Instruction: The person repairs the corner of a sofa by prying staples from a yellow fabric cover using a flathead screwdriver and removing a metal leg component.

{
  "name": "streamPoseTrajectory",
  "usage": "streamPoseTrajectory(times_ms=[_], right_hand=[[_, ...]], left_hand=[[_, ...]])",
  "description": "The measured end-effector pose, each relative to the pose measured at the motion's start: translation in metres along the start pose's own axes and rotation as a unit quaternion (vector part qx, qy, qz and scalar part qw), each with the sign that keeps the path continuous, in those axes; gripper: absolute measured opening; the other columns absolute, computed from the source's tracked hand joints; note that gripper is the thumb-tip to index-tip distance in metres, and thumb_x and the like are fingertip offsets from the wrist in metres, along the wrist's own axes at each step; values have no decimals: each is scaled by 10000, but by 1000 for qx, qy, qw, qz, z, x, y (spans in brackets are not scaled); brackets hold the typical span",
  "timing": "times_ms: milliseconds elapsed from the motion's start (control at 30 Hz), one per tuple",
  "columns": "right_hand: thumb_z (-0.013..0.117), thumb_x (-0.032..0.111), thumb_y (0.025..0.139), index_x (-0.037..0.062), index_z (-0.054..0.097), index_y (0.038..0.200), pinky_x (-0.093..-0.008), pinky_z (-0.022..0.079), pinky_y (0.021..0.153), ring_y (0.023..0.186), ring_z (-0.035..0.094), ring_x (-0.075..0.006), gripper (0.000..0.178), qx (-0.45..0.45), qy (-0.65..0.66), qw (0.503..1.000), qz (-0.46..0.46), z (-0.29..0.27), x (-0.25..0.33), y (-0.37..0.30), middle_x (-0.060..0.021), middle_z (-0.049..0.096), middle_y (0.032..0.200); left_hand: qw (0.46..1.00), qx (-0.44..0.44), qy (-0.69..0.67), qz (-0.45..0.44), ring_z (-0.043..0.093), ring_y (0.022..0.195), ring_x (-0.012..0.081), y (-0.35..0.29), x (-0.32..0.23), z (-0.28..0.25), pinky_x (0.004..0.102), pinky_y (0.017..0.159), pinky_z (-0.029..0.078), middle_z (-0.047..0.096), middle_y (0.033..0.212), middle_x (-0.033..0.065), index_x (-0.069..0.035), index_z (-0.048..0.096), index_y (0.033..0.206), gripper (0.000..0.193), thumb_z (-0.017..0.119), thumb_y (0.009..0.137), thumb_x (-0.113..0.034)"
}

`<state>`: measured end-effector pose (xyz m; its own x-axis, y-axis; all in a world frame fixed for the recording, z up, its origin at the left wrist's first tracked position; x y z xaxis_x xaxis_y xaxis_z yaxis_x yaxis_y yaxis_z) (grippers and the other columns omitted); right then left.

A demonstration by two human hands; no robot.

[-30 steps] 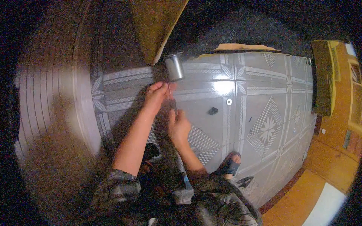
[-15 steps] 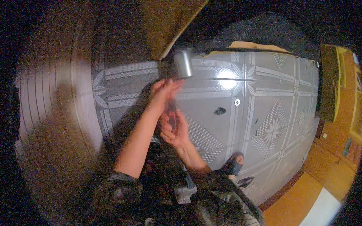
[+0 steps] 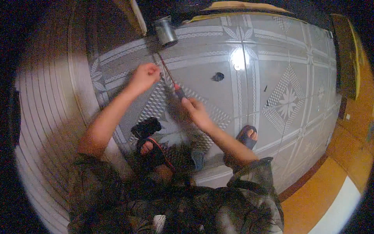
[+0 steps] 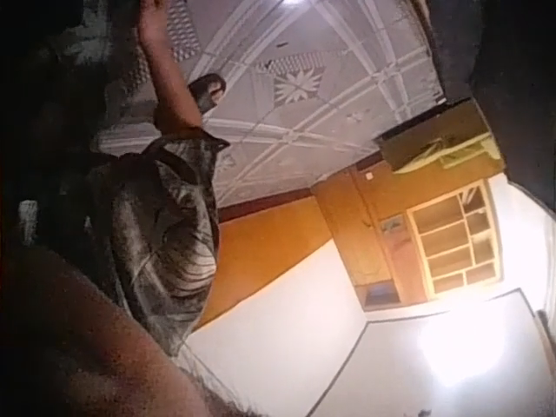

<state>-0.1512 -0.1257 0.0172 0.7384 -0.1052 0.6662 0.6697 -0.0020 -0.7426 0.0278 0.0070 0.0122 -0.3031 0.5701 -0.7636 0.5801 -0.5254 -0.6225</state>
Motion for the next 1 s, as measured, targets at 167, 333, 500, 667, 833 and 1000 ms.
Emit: streamPoseTrajectory(times_ms=[167,333,500,667,833,1000], right_hand=[[454,343,905,36,470,956,-425,442,652,758,582,-330,311,-68,-355,927,-100,-53,1,-50,-145,564,773],[481,291,869,42,448,1066,-458,444,760,896,556,-377,319,-1,-555,829,-68,-114,2,-97,-193,557,953],[507,232,831,15,495,1021,-448,450,733,849,545,-343,289,-94,-651,745,-116,-169,-22,-112,-177,515,890],[537,110,729,17,573,944,-418,492,628,686,592,-299,237,89,-643,719,-249,-57,-31,-105,-131,598,885],[448,167,835,93,480,1166,-491,434,834,998,531,-280,341,114,-475,514,-706,34,-97,-143,-175,528,1088],[502,184,798,95,449,1233,-489,439,842,1038,510,-284,448,194,-412,530,-716,58,-169,-141,-156,522,1116]], left_hand=[[867,57,487,85,537,950,350,-102,9,55,440,746,479,502,1025,188,-2,404,1121,687,738,648,-372],[746,55,645,157,470,979,297,-149,69,101,378,781,453,449,1024,128,-17,417,1130,714,784,559,-238],[795,77,567,198,457,978,295,-130,37,110,384,805,433,444,1012,129,-34,439,1063,602,757,577,-193],[853,25,502,141,465,955,342,-117,10,106,430,817,424,468,981,170,-25,446,1028,501,688,617,-177],[878,13,478,21,478,1025,395,-97,-15,106,474,870,402,510,1051,234,9,463,1023,438,571,727,-296],[861,-57,502,50,495,979,390,-92,-90,98,471,841,404,520,982,210,-8,445,1030,452,615,637,-152]])
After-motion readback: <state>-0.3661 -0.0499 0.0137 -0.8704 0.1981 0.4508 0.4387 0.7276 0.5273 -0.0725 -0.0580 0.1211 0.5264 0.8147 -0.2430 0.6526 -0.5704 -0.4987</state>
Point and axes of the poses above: each hand's wrist, its own y-axis towards the middle knuckle, its own z-axis out of the palm, x = y × z, the point moved 6 cm from there along y, towards the middle knuckle
